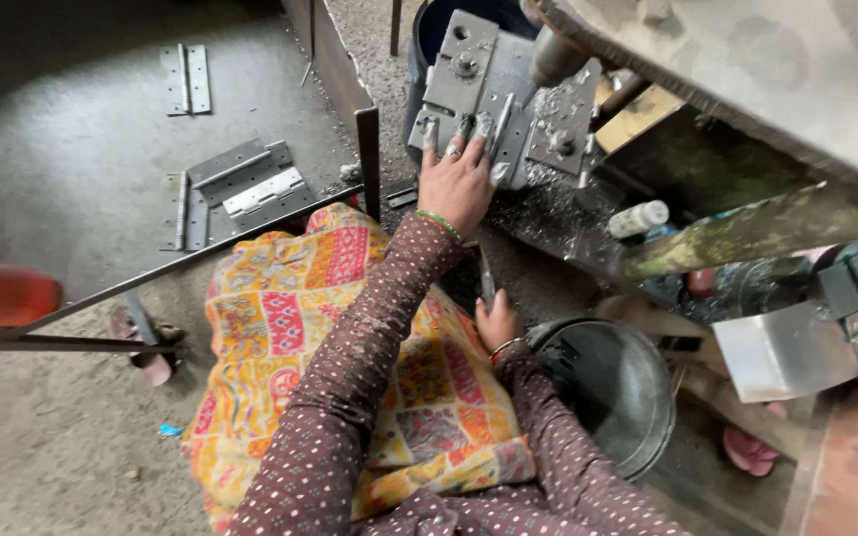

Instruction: The person operates a drill press to create holes in metal hinge plates. They pick up each plate, position it under the drill, activate the machine, and then place the finished piece on a nearby table.

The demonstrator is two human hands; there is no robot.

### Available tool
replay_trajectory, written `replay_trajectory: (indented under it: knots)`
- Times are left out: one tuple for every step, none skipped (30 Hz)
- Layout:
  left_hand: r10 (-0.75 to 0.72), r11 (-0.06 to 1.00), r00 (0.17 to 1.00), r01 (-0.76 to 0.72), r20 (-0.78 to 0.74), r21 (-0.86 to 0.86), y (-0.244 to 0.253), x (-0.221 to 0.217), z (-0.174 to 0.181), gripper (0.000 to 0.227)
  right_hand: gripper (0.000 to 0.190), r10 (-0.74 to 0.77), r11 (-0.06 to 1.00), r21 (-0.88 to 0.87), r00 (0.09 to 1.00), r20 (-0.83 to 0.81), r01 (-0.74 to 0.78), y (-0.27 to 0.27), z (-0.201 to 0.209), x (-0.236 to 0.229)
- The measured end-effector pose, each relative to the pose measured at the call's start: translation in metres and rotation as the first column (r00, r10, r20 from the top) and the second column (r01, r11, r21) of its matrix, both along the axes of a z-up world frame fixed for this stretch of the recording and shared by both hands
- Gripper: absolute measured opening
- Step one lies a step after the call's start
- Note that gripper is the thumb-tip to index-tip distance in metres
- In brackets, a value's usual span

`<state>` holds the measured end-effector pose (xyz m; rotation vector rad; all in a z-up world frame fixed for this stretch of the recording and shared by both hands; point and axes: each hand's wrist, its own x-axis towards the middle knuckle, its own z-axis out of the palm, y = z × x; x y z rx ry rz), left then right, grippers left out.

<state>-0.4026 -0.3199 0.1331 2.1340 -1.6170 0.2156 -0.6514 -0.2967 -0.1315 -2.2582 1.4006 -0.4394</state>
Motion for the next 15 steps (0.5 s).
replay_trajectory:
  knots:
    - [-0.02,1.0,1.0,0.02,-0.01,-0.011,0.007,0.001,-0.002,0.031,0.047,-0.014,0.999,0.051,0.999,-0.031,0.015,0.01,-0.004,0.001]
    - [-0.034,0.999,0.999,0.033,-0.022,-0.038,0.004,0.001,-0.003,0.033,0.048,-0.019,0.996,0.085,0.998,-0.065,0.025,0.003,0.001,-0.002]
    - [-0.034,0.999,0.999,0.033,-0.014,-0.013,0.003,0.0,-0.005,0.033,0.049,-0.024,0.992,0.118,0.995,-0.099,0.036,-0.003,0.01,-0.004]
    - [-0.033,0.999,0.999,0.034,-0.007,0.009,-0.002,0.0,-0.006,0.033,0.047,0.016,0.992,0.128,0.998,-0.068,-0.007,-0.012,0.023,-0.005]
    - [-0.033,0.999,0.999,0.033,-0.001,0.031,-0.009,0.001,-0.007,0.033,0.046,0.055,0.99,0.135,0.998,-0.036,-0.05,-0.021,0.04,-0.01]
    - [-0.013,0.999,1.0,0.012,0.023,0.047,-0.011,0.002,-0.01,0.033,0.045,0.098,0.983,0.156,0.995,-0.007,-0.096,-0.022,0.056,-0.014]
    - [0.006,0.998,0.999,-0.009,0.047,0.064,-0.022,0.005,-0.012,0.034,0.047,0.102,0.98,0.18,0.99,-0.095,-0.084,-0.032,0.07,-0.012]
    - [0.013,0.996,0.998,-0.018,0.062,0.088,-0.027,0.001,-0.017,0.034,0.051,0.097,0.976,0.212,0.977,-0.192,-0.056,-0.032,0.079,-0.017]
    - [0.02,0.995,0.997,-0.027,0.071,0.094,-0.032,-0.001,-0.023,0.035,0.054,0.096,0.97,0.241,0.953,-0.287,-0.025,-0.025,0.084,-0.023]
    - [0.034,0.996,0.995,-0.041,0.089,0.083,-0.043,0.001,-0.023,0.035,0.051,0.082,0.971,0.236,0.968,-0.236,-0.025,-0.026,0.085,-0.021]
    - [0.047,0.996,0.993,-0.055,0.107,0.073,-0.048,0.001,-0.024,0.036,0.047,0.068,0.973,0.231,0.98,-0.185,-0.024,-0.025,0.082,-0.018]
    - [0.045,0.996,0.995,-0.051,0.086,0.071,-0.054,0.003,-0.023,0.036,0.043,0.056,0.974,0.223,0.99,-0.13,-0.026,-0.025,0.075,-0.015]
    - [0.042,0.997,0.997,-0.047,0.065,0.069,-0.057,0.005,-0.022,0.036,0.043,0.022,0.982,0.188,0.995,-0.101,-0.003,-0.019,0.063,-0.01]
    - [0.039,0.997,0.998,-0.042,0.046,0.07,-0.056,0.006,-0.022,0.036,0.042,-0.01,0.987,0.156,0.997,-0.07,0.02,-0.009,0.047,-0.004]
    - [0.033,0.996,0.999,-0.036,0.035,0.078,-0.053,0.006,-0.022,0.035,0.042,-0.04,0.991,0.126,0.998,-0.038,0.045,-0.006,0.033,-0.002]
